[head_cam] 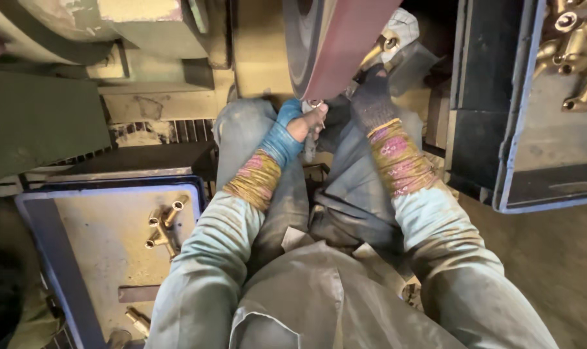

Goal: The person sits on the floor and repeatedly presses small brass-colored metal fittings against a rotating belt sander to smooth their surfaces. After each pass, the person rotates the fitting to work different sides before placing the finished piece into a nearby bin.

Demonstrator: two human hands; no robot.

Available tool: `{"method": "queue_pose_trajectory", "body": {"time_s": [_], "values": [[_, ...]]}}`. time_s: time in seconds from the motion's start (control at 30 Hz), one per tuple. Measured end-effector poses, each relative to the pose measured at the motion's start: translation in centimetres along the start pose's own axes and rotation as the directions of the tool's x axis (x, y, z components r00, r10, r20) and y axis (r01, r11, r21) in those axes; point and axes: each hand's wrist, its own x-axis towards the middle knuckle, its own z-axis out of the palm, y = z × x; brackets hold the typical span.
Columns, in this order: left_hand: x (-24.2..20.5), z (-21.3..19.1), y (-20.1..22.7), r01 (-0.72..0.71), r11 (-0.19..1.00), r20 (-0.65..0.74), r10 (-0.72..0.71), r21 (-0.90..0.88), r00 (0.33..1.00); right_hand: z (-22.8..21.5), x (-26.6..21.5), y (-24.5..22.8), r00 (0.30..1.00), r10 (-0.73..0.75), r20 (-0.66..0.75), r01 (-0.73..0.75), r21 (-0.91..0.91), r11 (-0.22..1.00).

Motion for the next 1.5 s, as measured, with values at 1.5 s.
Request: {"method": "queue_pose_trajectory", "body": {"time_s": [1.5], "values": [[-13.0, -0.4, 8.2, -0.316, 0.856, 0.386, 0.151, 0.409, 0.910, -6.0, -18.4, -8.1, 0.643, -0.202, 0.739, -0.690, 0.673, 0.267]]}}
